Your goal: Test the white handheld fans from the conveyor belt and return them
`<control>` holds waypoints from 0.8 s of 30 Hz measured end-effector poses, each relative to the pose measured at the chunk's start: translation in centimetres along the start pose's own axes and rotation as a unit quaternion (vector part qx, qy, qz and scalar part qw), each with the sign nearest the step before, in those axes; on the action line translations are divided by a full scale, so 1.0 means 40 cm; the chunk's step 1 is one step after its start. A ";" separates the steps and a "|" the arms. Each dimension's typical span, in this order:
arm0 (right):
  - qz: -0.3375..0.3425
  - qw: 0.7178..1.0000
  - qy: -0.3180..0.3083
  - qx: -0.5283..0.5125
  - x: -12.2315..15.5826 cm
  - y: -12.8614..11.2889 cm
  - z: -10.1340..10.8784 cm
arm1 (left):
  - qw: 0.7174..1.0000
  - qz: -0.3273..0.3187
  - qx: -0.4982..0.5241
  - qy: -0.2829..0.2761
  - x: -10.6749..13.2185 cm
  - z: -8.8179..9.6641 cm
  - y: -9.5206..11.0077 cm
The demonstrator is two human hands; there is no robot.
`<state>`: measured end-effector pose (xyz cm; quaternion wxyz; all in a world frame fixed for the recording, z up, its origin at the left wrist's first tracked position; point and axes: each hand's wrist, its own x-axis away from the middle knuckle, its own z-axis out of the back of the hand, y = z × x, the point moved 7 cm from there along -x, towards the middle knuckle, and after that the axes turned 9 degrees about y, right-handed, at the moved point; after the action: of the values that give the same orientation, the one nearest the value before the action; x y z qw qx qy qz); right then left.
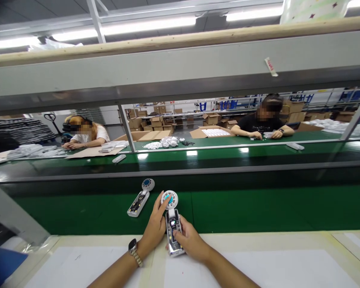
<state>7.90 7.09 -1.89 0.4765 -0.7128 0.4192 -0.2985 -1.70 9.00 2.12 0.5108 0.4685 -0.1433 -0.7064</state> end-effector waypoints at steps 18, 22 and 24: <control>0.000 1.000 -0.011 -0.002 0.008 -0.010 -0.005 | 1.000 0.021 0.005 -0.012 -0.014 -0.001 -0.030; 0.002 1.000 -0.017 -0.003 0.007 -0.006 -0.004 | 0.998 0.056 0.016 -0.016 -0.016 -0.003 -0.042; 0.004 1.000 -0.016 0.000 0.005 -0.004 -0.003 | 0.998 0.060 0.023 -0.015 -0.016 -0.003 -0.042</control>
<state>7.94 6.87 -1.67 0.4842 -0.7161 0.4141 -0.2850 -2.56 10.32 1.27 0.5393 0.4597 -0.1948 -0.6782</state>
